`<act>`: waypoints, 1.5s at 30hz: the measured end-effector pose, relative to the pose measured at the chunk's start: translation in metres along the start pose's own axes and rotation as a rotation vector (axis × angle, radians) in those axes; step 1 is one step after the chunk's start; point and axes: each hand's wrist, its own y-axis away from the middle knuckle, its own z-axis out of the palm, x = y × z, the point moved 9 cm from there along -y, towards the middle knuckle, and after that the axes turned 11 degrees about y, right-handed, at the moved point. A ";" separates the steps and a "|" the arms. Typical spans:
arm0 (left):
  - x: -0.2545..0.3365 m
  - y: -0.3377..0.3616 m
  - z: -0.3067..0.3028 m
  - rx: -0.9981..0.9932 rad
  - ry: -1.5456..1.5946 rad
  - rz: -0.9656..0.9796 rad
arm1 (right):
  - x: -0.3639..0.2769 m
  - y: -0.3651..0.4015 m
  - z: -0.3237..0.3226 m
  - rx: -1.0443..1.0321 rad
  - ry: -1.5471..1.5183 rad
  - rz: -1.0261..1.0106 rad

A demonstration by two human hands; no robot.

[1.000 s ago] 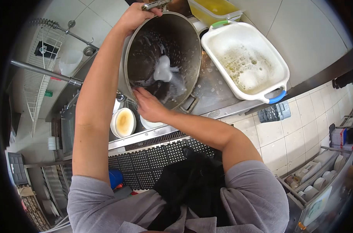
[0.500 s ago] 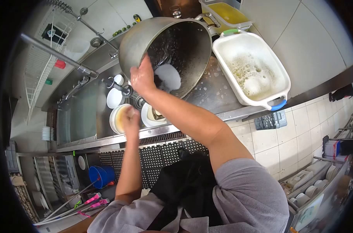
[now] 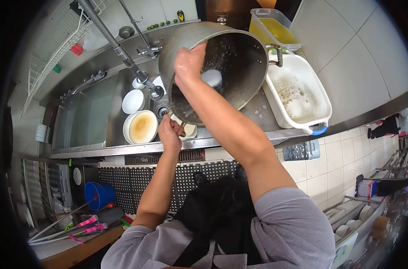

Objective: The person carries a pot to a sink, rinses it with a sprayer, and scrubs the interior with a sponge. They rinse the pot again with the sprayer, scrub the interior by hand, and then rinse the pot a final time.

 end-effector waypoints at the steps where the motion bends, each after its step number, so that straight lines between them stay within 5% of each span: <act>1: 0.007 0.006 -0.001 -0.026 0.007 -0.014 | 0.000 0.001 0.003 -0.054 0.057 -0.004; 12: 0.030 0.067 -0.009 -0.229 0.019 -0.218 | -0.032 0.064 -0.020 -0.169 0.187 -0.015; 14: 0.034 0.072 -0.006 -0.254 0.010 -0.237 | -0.025 0.080 -0.021 -0.312 -0.081 0.003; 17: 0.031 0.079 -0.002 -0.292 0.003 -0.253 | 0.020 0.129 -0.042 -0.364 0.215 0.076; 19: 0.031 0.081 -0.003 -0.287 0.006 -0.231 | 0.048 0.172 -0.065 -0.548 0.377 -0.044; 21: 0.028 0.082 -0.010 -0.264 0.021 -0.212 | 0.092 0.202 -0.142 -0.885 0.929 -0.086; 22: 0.026 0.084 -0.014 -0.258 0.021 -0.208 | 0.102 0.197 -0.192 -1.071 1.101 -0.328; 23: 0.024 0.084 -0.019 -0.218 0.030 -0.202 | 0.094 0.179 -0.219 -1.157 1.738 -0.653; 24: 0.022 0.086 -0.024 -0.175 0.035 -0.199 | 0.083 0.147 -0.245 -1.233 1.760 -0.775; 26: 0.021 0.088 -0.023 -0.149 0.027 -0.185 | 0.074 0.071 -0.267 -1.274 2.138 -0.683; 29: 0.025 0.087 -0.012 -0.119 0.045 -0.185 | 0.094 0.092 -0.257 -1.091 2.085 -0.703; 30: 0.024 0.086 -0.008 -0.110 0.042 -0.191 | 0.116 0.125 -0.242 -1.183 1.995 -0.589; 32: 0.025 0.084 0.000 -0.108 -0.012 -0.170 | 0.150 0.178 -0.192 -1.107 1.457 -0.610; 34: 0.024 0.087 0.002 -0.115 -0.009 -0.149 | 0.104 0.176 -0.129 -0.873 1.080 0.078; 35: 0.026 0.086 0.002 -0.129 -0.015 -0.136 | 0.117 0.182 -0.147 -0.870 1.078 0.074; 37: 0.026 0.090 -0.003 -0.133 -0.015 -0.150 | 0.119 0.187 -0.191 -0.926 1.067 -0.312; 39: 0.021 0.091 -0.016 -0.139 0.002 -0.185 | 0.116 0.152 -0.244 -1.439 1.755 -0.764; 40: 0.021 0.088 -0.020 -0.146 0.000 -0.188 | 0.090 0.112 -0.249 -1.381 1.875 -0.283; 42: 0.018 0.085 -0.031 -0.150 0.041 -0.213 | 0.088 0.059 -0.254 -1.186 2.068 -0.905; 45: 0.022 0.080 -0.031 -0.193 0.071 -0.233 | 0.128 0.085 -0.240 -0.910 2.100 -1.034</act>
